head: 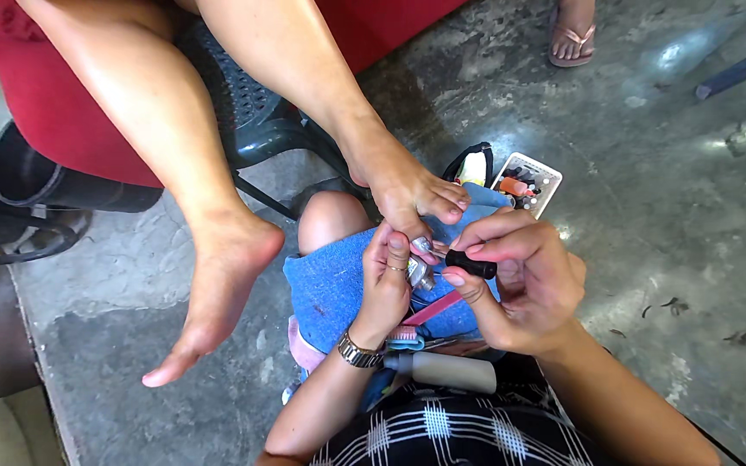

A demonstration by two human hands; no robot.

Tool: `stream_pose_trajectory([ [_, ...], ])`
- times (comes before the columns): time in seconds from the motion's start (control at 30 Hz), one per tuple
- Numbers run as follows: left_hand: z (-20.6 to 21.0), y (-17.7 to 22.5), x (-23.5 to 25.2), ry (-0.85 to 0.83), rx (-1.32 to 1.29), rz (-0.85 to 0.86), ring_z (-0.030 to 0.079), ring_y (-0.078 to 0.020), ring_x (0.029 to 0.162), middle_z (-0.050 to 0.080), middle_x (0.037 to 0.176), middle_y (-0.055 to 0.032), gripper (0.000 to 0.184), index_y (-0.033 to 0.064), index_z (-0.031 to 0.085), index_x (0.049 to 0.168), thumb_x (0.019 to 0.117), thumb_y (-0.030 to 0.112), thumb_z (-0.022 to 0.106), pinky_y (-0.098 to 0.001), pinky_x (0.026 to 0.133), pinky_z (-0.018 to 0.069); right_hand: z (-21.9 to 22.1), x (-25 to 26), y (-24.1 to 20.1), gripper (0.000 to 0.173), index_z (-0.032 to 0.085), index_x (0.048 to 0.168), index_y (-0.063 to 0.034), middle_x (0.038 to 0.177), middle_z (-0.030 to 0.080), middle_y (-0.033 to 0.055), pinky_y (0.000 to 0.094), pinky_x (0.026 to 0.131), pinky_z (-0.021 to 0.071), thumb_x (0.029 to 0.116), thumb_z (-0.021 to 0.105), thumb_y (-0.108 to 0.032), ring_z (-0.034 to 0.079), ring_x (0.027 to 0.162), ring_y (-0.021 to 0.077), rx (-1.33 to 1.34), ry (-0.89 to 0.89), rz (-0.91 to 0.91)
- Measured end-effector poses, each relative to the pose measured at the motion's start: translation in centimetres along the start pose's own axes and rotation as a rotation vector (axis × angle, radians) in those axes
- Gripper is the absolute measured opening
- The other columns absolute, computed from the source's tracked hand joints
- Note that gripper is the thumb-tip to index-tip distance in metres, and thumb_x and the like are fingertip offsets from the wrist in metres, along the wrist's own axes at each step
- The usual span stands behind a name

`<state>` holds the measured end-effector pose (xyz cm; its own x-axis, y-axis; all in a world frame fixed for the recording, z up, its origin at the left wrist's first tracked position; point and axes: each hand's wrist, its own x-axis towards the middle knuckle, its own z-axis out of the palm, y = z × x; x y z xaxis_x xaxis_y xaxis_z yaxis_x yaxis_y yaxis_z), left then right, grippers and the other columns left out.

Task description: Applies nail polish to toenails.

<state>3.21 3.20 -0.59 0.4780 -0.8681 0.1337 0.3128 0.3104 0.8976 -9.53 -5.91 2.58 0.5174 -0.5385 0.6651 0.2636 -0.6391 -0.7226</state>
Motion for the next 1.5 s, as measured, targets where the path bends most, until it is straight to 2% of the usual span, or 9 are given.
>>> stream_pose_trajectory([
  [0.3,0.1,0.1,0.0,0.005,0.009,-0.015,0.063,-0.0032,0.069,0.065,0.087,0.0019,0.03,0.0168,0.061,0.111,0.1072,0.042,0.044,-0.018,0.06,0.0548,-0.2,0.1,-0.2,0.022,0.053,0.111,-0.0083,0.108,0.059,0.0032,0.0231,0.086,0.0576,0.0952,0.069,-0.012,0.063,0.102,0.0089,0.045,0.009,0.0],
  [0.5,0.0,0.0,0.0,0.007,0.041,-0.001,0.064,-0.003,0.071,0.066,0.088,0.0023,0.029,0.0167,0.061,0.113,0.1074,0.041,0.045,-0.0183,0.062,0.0554,-0.1,0.3,-0.1,0.017,0.056,0.104,-0.004,0.106,0.063,0.0067,0.0258,0.088,0.0563,0.0927,0.068,-0.007,0.063,0.103,0.0128,-0.021,-0.032,-0.029],
  [0.67,0.0,0.1,0.0,0.013,0.044,-0.006,0.065,-0.0028,0.074,0.067,0.089,0.0031,0.03,0.0175,0.061,0.114,0.1064,0.043,0.046,-0.0183,0.065,0.0561,-0.4,0.5,-0.3,0.022,0.053,0.111,-0.0066,0.109,0.06,0.0047,0.0242,0.088,0.0578,0.0954,0.068,-0.011,0.063,0.104,0.0105,0.016,-0.024,-0.012],
  [0.9,0.1,0.1,0.0,0.018,0.041,0.008,0.065,-0.0033,0.076,0.066,0.09,0.0028,0.03,0.0171,0.061,0.113,0.1068,0.042,0.046,-0.0195,0.068,0.0569,-0.3,0.4,-0.2,0.017,0.056,0.105,-0.0032,0.105,0.062,0.0071,0.0257,0.089,0.0566,0.0932,0.067,-0.008,0.063,0.104,0.0123,-0.012,-0.065,-0.027],
  [1.03,0.1,0.2,0.0,0.013,0.026,-0.012,0.066,-0.0039,0.076,0.066,0.089,0.0026,0.03,0.0172,0.062,0.111,0.1069,0.042,0.045,-0.019,0.066,0.0565,-0.7,0.6,-0.2,0.02,0.053,0.112,-0.0065,0.106,0.059,0.0036,0.0228,0.083,0.0589,0.096,0.066,-0.011,0.063,0.099,0.0081,0.082,-0.046,0.036],
  [1.17,0.2,0.3,-0.1,0.019,0.018,-0.027,0.064,-0.0034,0.07,0.067,0.086,0.0016,0.032,0.0163,0.062,0.111,0.1071,0.043,0.045,-0.0177,0.059,0.0542,-0.2,0.5,0.0,0.023,0.053,0.112,-0.0089,0.11,0.059,0.0035,0.0259,0.082,0.0621,0.0955,0.069,-0.009,0.066,0.102,0.0104,0.161,0.034,0.062],
  [1.27,0.2,0.3,-0.1,0.026,0.022,-0.034,0.065,-0.0042,0.073,0.066,0.088,0.0017,0.032,0.0167,0.062,0.11,0.107,0.043,0.045,-0.0187,0.062,0.0556,-0.4,0.4,0.1,0.021,0.054,0.111,-0.0064,0.108,0.06,0.004,0.0246,0.082,0.0606,0.0948,0.068,-0.009,0.065,0.1,0.0096,0.159,-0.022,0.065],
  [1.37,0.4,0.3,-0.2,0.031,0.012,-0.03,0.063,-0.0041,0.068,0.065,0.084,0.0012,0.031,0.0158,0.062,0.107,0.1072,0.042,0.045,-0.0184,0.058,0.0544,-0.9,0.4,0.0,0.02,0.053,0.112,-0.0076,0.106,0.058,0.0023,0.0238,0.08,0.0618,0.0964,0.066,-0.011,0.065,0.096,0.0077,0.221,-0.053,0.087],
  [1.5,0.5,0.5,-0.3,0.041,-0.018,-0.052,0.062,-0.0053,0.066,0.063,0.082,0.0011,0.032,0.0161,0.062,0.104,0.1069,0.043,0.045,-0.0196,0.059,0.0545,-1.6,-0.7,-0.2,0.02,0.056,0.114,-0.0129,0.104,0.061,-0.0013,0.0296,0.081,0.0633,0.0974,0.066,-0.018,0.066,0.092,0.008,0.289,-0.045,0.104],
])
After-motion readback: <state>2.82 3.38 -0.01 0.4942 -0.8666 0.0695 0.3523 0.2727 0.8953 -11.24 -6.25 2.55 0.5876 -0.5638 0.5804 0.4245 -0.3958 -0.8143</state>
